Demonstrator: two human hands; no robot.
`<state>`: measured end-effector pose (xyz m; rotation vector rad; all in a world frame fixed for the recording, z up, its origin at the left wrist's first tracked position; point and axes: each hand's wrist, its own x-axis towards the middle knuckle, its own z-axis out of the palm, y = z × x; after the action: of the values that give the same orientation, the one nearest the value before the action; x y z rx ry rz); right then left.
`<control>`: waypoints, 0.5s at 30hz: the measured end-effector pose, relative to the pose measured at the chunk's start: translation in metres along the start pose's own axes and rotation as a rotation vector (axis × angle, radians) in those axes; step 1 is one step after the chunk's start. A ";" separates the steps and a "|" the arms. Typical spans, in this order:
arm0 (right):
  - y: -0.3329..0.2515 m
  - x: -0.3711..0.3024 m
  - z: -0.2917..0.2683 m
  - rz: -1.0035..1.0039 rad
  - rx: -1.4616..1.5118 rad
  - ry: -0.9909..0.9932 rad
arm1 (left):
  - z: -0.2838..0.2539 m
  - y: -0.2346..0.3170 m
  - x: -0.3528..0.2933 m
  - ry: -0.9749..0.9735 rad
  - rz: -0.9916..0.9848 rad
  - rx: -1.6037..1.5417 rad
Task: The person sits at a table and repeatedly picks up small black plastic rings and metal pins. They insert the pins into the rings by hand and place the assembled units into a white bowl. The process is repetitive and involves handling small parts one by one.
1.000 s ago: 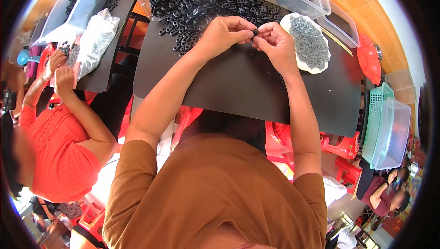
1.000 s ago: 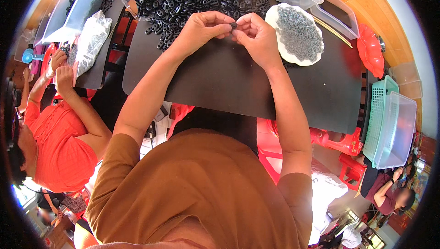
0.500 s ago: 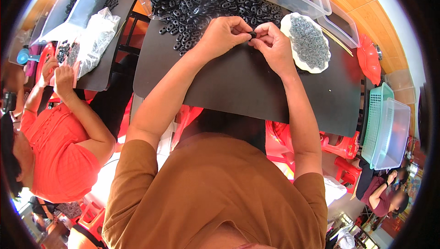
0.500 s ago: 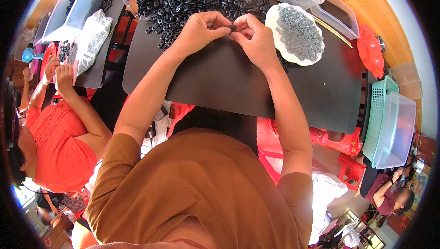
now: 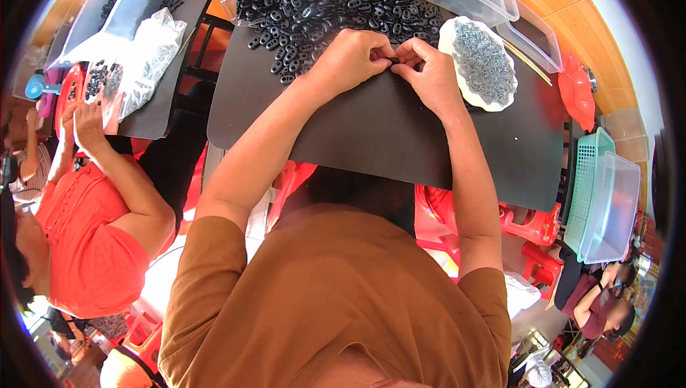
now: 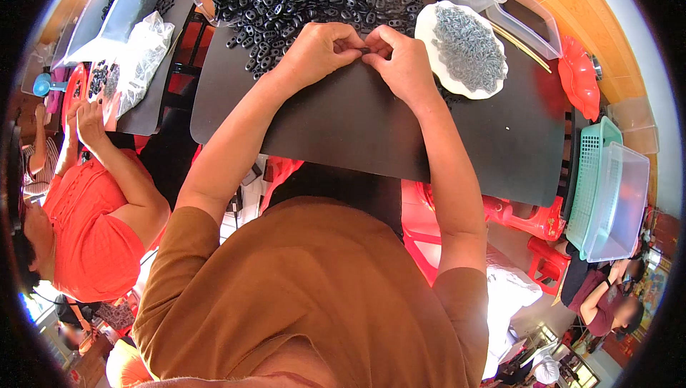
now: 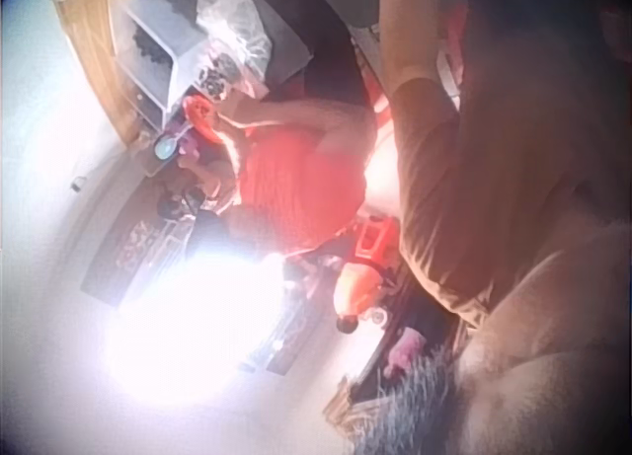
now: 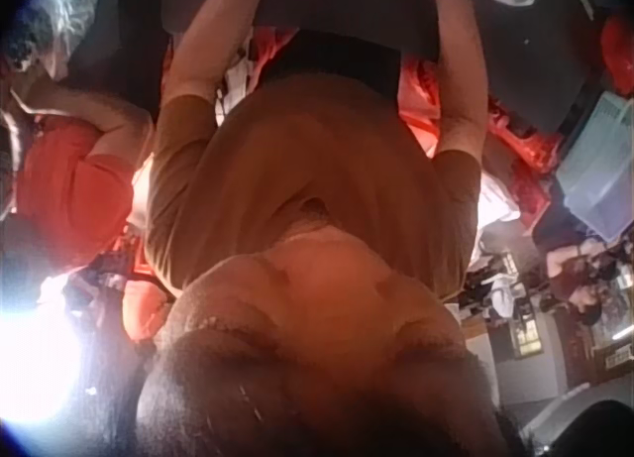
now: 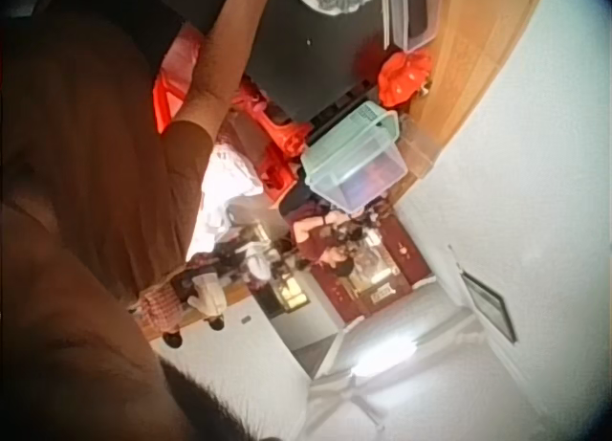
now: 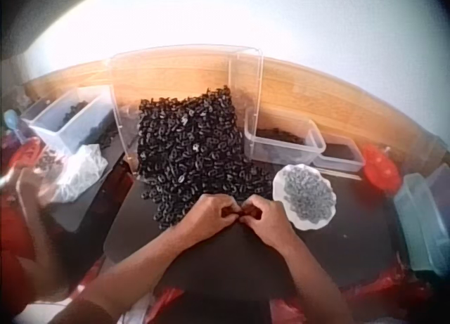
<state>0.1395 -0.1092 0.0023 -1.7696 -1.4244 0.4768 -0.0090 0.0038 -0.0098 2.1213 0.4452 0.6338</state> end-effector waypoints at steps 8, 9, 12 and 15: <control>0.006 0.000 -0.003 0.035 0.023 -0.029 | -0.001 -0.004 0.000 -0.038 -0.062 -0.076; 0.006 0.000 -0.004 0.042 0.030 -0.032 | -0.001 -0.005 0.001 -0.042 -0.071 -0.086; 0.005 -0.001 -0.005 0.064 0.045 -0.046 | -0.002 -0.005 0.001 -0.043 -0.065 -0.063; 0.004 -0.001 -0.006 0.073 0.049 -0.066 | -0.002 -0.002 -0.001 -0.051 -0.078 -0.072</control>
<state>0.1460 -0.1123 0.0026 -1.7858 -1.3848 0.6090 -0.0108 0.0059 -0.0102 2.0364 0.4679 0.5418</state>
